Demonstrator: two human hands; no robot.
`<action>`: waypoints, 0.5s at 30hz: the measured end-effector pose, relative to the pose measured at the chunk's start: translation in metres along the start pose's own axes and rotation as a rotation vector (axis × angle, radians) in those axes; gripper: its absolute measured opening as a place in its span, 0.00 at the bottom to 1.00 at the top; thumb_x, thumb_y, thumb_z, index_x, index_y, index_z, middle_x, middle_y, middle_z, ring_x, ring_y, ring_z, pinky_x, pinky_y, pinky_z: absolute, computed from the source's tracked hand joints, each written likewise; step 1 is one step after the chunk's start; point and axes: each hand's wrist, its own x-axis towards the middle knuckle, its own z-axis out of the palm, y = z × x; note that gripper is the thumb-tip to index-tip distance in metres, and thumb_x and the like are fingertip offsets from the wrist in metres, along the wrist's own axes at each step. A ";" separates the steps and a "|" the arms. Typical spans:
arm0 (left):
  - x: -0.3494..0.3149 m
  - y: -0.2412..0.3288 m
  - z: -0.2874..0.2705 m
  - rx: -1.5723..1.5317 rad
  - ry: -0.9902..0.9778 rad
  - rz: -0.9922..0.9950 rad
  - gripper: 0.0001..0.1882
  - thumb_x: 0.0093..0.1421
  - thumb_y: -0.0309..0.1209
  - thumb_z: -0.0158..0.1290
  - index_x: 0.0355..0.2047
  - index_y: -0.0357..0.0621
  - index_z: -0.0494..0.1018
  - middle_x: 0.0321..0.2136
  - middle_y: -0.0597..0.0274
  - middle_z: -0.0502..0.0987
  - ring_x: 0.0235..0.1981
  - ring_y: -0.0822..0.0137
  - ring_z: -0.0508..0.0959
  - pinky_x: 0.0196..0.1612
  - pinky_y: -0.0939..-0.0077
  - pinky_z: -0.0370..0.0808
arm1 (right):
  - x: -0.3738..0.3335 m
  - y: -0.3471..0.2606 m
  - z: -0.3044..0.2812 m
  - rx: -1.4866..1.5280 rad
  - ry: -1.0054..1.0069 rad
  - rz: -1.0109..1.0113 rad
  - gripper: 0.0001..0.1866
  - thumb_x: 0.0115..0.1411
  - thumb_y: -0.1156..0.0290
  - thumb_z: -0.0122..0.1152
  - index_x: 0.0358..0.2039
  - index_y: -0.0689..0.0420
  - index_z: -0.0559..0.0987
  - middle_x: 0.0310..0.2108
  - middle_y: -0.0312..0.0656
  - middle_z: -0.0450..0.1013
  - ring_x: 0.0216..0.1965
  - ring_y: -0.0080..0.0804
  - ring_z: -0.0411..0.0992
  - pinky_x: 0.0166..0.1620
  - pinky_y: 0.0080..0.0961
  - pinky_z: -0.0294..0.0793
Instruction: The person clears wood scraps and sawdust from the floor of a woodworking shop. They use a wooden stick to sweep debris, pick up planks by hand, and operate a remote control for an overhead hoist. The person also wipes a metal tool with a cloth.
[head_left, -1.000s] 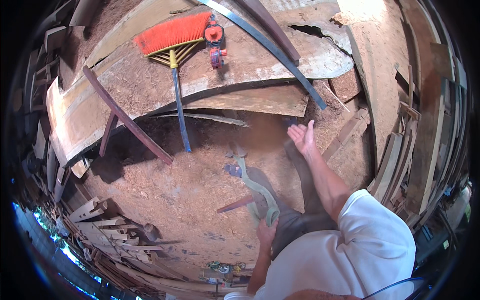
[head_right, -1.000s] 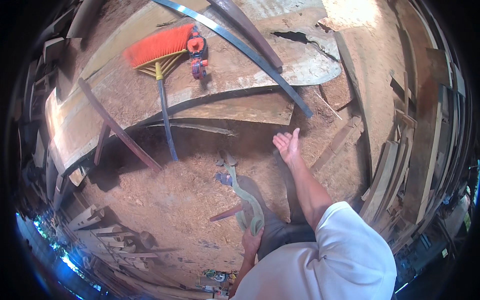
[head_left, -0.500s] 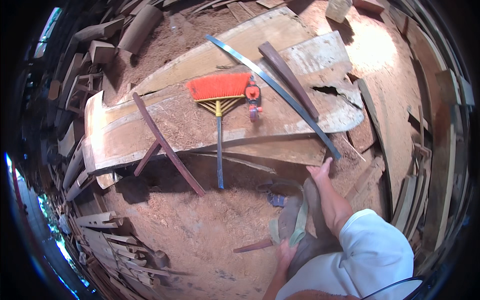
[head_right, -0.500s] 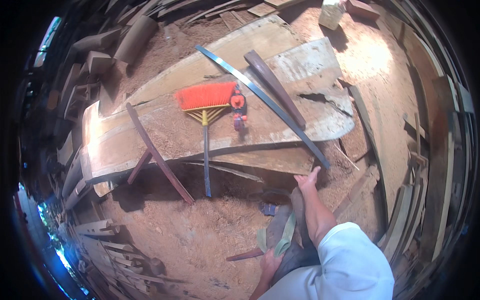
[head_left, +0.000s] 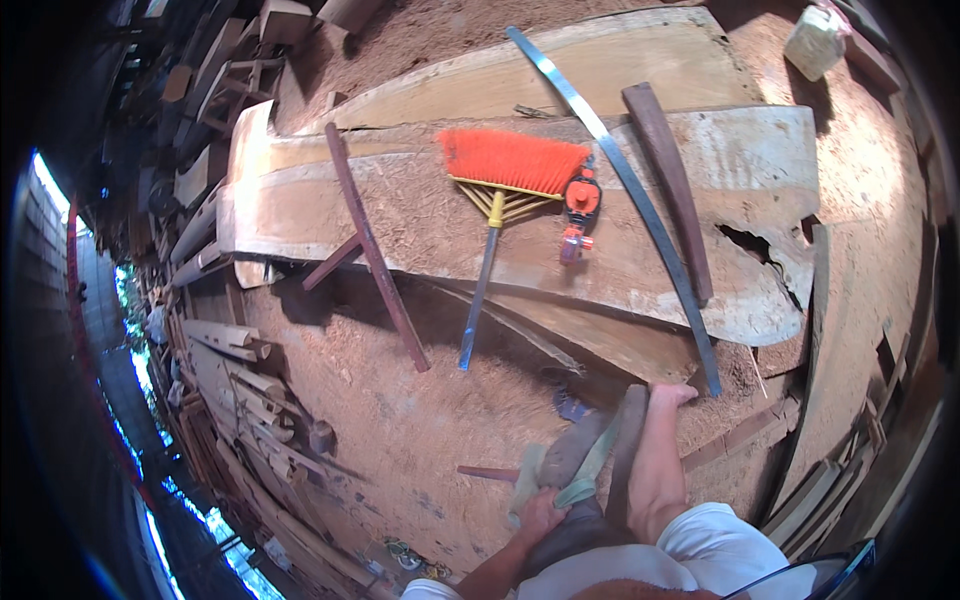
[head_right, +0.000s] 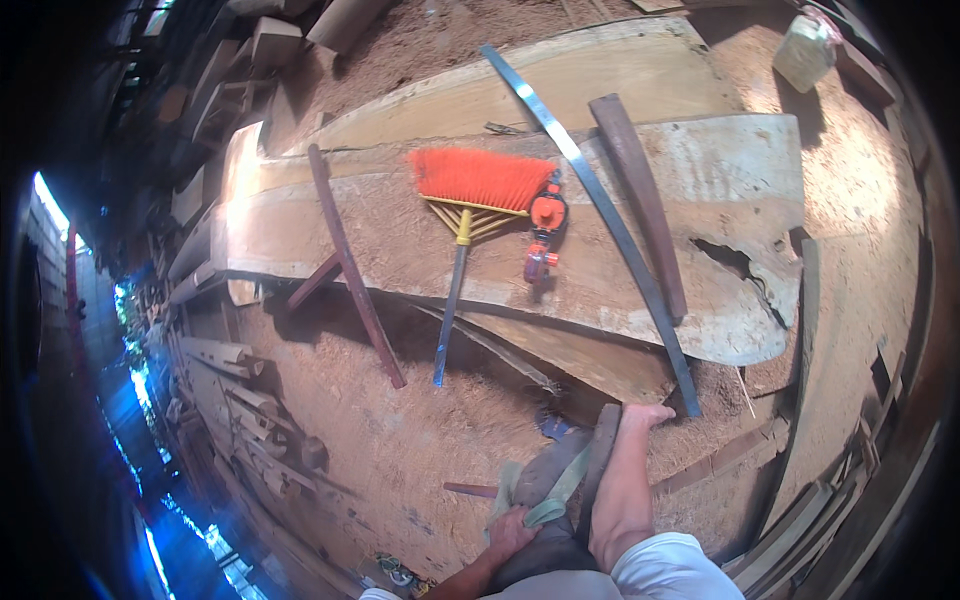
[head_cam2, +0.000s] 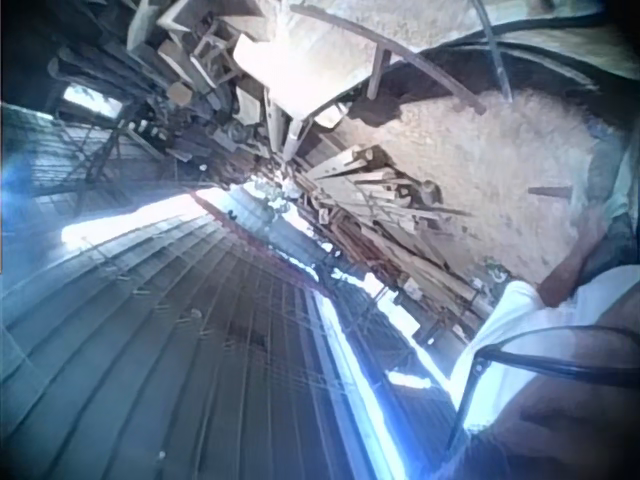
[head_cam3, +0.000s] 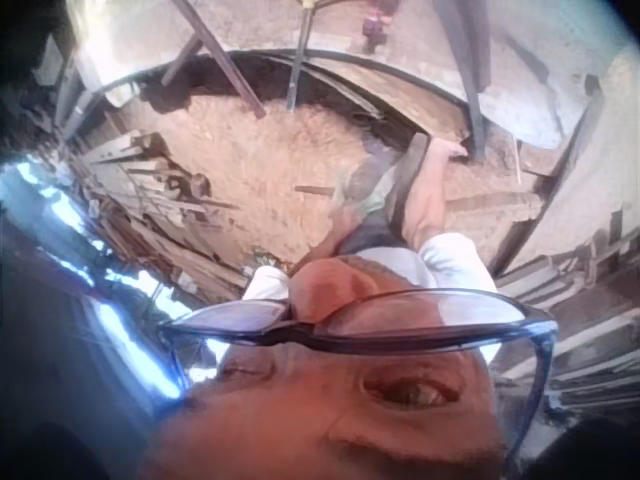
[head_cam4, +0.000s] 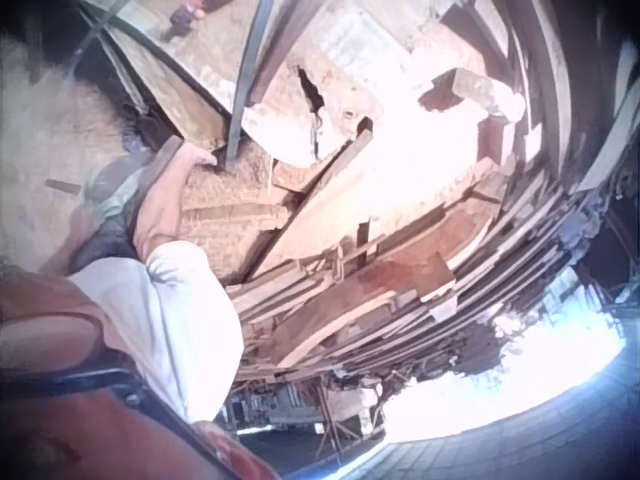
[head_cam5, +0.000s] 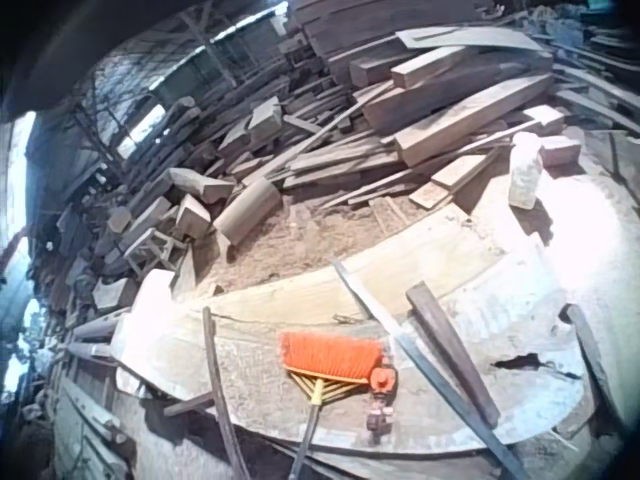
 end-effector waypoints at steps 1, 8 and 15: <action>-0.003 0.001 0.007 -0.013 0.001 -0.041 0.19 0.55 0.44 0.67 0.41 0.49 0.78 0.42 0.53 0.80 0.47 0.46 0.81 0.49 0.50 0.77 | -0.022 -0.001 0.004 0.001 -0.055 0.079 0.47 0.65 0.34 0.27 0.75 0.52 0.60 0.76 0.43 0.55 0.76 0.50 0.52 0.74 0.60 0.51; -0.008 -0.017 0.028 -0.027 -0.014 -0.074 0.21 0.56 0.45 0.66 0.47 0.51 0.80 0.46 0.52 0.80 0.49 0.45 0.81 0.52 0.51 0.77 | -0.063 -0.008 0.015 0.000 -0.124 0.025 0.50 0.66 0.27 0.20 0.75 0.52 0.60 0.76 0.48 0.56 0.76 0.52 0.52 0.74 0.62 0.51; -0.002 -0.045 0.045 -0.039 0.090 -0.069 0.29 0.55 0.47 0.67 0.52 0.45 0.79 0.57 0.44 0.77 0.57 0.45 0.78 0.59 0.49 0.75 | -0.019 -0.006 0.060 -1.067 0.224 -0.087 0.44 0.66 0.32 0.37 0.74 0.46 0.63 0.76 0.42 0.56 0.75 0.47 0.56 0.72 0.60 0.55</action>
